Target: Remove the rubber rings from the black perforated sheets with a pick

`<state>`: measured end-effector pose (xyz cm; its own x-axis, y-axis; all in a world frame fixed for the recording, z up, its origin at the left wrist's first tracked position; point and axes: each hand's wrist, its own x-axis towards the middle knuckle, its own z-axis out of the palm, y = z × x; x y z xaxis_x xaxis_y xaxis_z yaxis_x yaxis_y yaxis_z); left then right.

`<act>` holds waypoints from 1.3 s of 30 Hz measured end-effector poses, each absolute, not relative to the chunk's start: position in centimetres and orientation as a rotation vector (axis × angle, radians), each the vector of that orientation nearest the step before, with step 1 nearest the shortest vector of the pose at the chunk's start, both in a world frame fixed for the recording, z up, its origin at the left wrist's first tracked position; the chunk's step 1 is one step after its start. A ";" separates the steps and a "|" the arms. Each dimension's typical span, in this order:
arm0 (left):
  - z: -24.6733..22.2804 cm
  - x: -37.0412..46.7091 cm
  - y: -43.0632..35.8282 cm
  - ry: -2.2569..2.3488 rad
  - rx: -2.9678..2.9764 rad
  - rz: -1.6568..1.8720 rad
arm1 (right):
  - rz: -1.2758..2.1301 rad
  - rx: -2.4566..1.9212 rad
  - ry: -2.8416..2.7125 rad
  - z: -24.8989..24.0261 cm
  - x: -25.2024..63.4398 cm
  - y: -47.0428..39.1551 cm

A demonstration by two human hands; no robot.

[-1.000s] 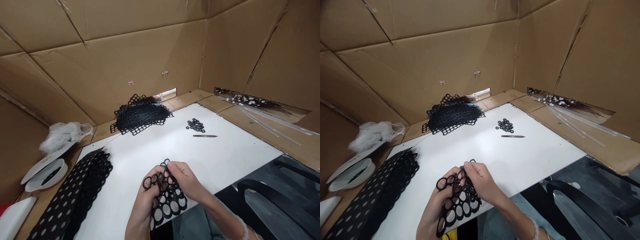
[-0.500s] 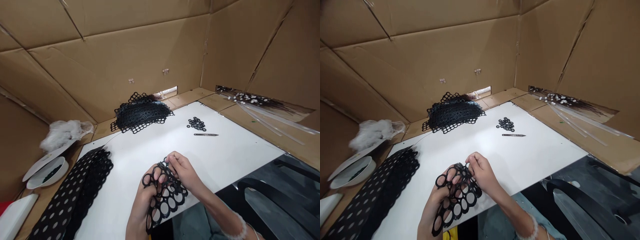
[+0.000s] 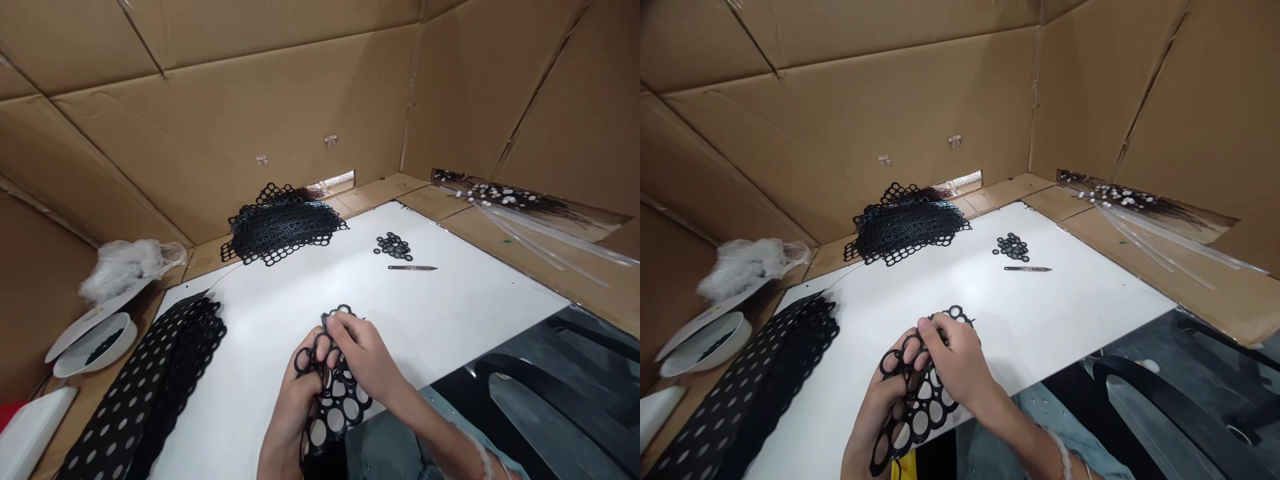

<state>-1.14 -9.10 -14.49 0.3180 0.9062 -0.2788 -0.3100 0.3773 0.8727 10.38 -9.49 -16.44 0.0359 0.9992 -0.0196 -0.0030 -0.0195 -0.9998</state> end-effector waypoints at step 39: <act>-14.6 -1.0 -9.2 0.794 0.856 0.964 | 1.311 -1.050 -1.101 -15.2 11.9 -9.9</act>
